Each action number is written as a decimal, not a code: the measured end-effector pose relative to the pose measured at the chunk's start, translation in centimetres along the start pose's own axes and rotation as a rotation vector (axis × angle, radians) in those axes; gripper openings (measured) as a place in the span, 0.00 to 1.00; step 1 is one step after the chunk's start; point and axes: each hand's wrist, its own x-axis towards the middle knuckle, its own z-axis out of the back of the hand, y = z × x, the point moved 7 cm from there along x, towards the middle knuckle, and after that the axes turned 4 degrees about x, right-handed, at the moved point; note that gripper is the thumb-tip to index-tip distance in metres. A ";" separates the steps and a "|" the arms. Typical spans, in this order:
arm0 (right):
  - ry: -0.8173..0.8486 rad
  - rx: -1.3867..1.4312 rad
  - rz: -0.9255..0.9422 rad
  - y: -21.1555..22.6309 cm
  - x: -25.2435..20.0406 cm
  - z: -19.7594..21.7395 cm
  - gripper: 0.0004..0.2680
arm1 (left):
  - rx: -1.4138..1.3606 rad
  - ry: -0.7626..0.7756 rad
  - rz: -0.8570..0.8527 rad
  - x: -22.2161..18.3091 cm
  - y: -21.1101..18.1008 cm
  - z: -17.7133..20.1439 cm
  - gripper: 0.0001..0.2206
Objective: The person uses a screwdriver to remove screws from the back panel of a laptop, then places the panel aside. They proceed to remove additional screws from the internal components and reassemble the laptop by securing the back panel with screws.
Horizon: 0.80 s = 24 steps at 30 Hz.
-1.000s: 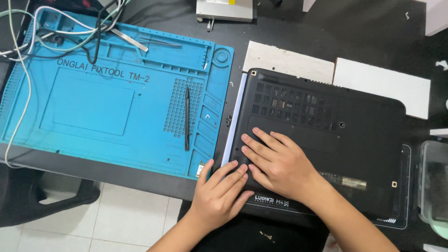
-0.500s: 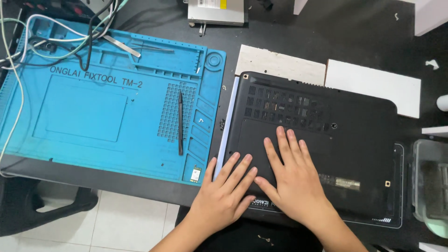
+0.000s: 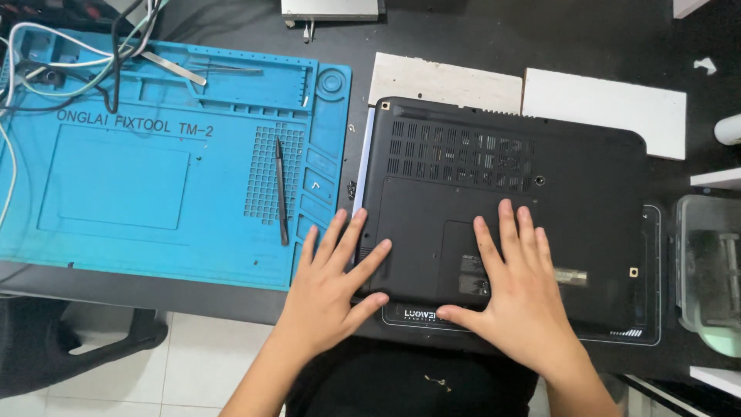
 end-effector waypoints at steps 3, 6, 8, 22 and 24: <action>0.014 -0.029 -0.078 0.5 0.4 -0.1 0.41 | 0.007 0.035 -0.043 0.9 -0.6 -0.4 0.28; 0.006 -0.081 -0.130 0.8 0.9 -1.0 0.38 | 0.051 0.053 -0.058 1.3 -1.0 -0.5 0.26; -0.008 -0.110 -0.123 0.9 0.9 -1.4 0.38 | 0.060 0.047 -0.055 1.4 -1.1 -0.5 0.26; 0.004 -0.096 -0.107 -3.3 0.5 -0.2 0.33 | -0.019 -0.198 0.017 0.2 0.5 -0.3 0.36; -0.017 -0.091 -0.135 -3.4 0.4 0.2 0.34 | -0.002 -0.168 0.026 0.6 0.4 -0.5 0.38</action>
